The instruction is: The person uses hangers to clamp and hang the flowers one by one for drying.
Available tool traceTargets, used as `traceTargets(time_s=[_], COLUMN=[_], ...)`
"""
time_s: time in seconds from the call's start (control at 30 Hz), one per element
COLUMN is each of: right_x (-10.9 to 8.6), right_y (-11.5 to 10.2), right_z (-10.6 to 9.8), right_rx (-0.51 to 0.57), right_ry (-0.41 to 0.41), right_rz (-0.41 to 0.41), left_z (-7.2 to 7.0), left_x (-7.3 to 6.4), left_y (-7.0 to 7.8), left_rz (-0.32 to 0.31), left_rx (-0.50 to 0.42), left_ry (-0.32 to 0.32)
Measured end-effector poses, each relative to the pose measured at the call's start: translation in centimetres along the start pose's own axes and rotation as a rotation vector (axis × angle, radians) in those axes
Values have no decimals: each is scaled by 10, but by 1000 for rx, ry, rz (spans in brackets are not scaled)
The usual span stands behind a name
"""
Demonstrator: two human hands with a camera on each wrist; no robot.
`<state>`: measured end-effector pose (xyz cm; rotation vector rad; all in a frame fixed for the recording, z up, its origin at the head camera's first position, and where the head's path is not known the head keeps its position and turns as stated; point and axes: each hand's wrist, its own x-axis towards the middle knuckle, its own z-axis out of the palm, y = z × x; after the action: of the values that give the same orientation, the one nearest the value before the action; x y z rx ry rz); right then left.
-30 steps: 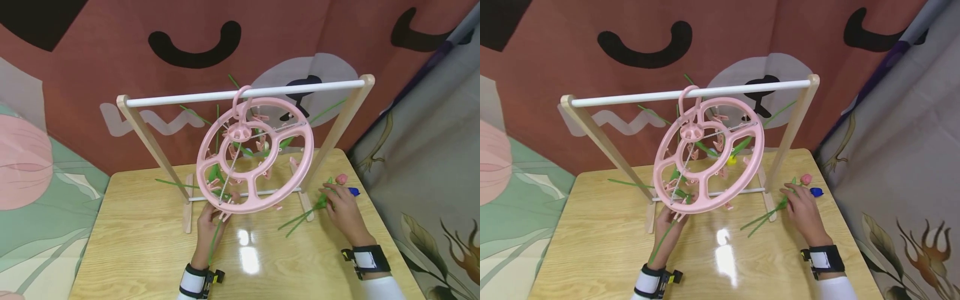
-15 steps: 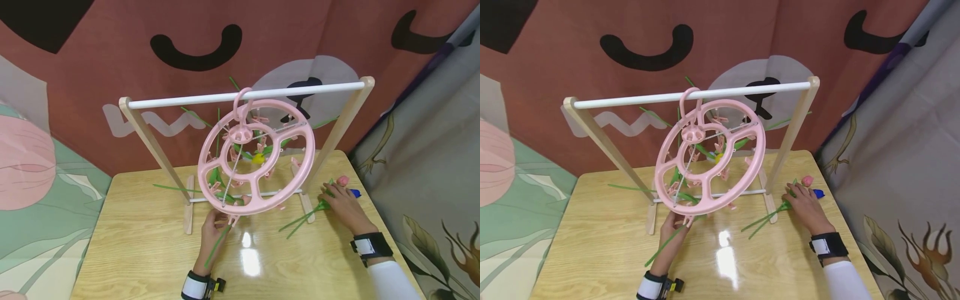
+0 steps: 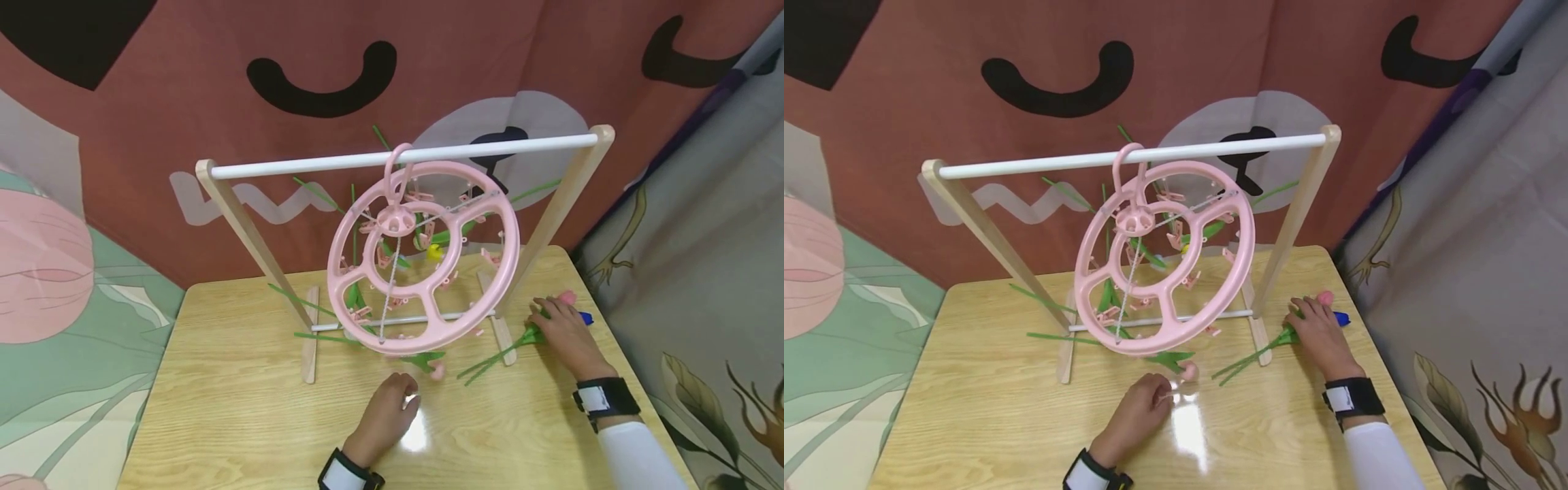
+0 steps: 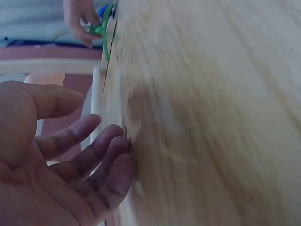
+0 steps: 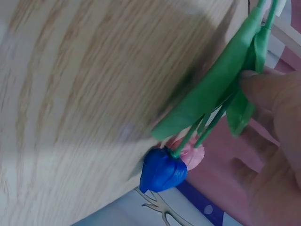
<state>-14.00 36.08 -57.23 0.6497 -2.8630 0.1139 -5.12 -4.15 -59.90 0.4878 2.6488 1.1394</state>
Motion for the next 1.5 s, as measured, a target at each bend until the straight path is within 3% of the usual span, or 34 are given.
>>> traceTargets(time_s=[0.13, 0.23, 0.53, 0.67, 0.77, 0.93, 1.17, 1.5], right_x=[1, 2, 0, -3, -5, -6, -5, -1], right_y=[2, 0, -18, -24, -29, -43, -74, -114], right_z=[-3, -7, -27, -36, -41, -52, -67, -68], right_rx=[-7, 0, 15, 14, 27, 46, 109, 313], right_ry=[54, 77, 110, 144, 182, 209, 250, 231], right_rz=[-27, -43, -48, -76, -115, -152, -171, -192], left_z=[7, 8, 12, 18, 22, 25, 22, 10], left_x=[6, 9, 8, 11, 13, 18, 23, 27], left_y=[12, 23, 40, 47, 54, 66, 79, 88], left_rz=[121, 157, 158, 161, 200, 328, 553, 660], left_rx=[41, 27, -96, -208, -301, -363, -487, -757], left_ry=[-8, -37, -184, -198, -180, -67, 223, 439])
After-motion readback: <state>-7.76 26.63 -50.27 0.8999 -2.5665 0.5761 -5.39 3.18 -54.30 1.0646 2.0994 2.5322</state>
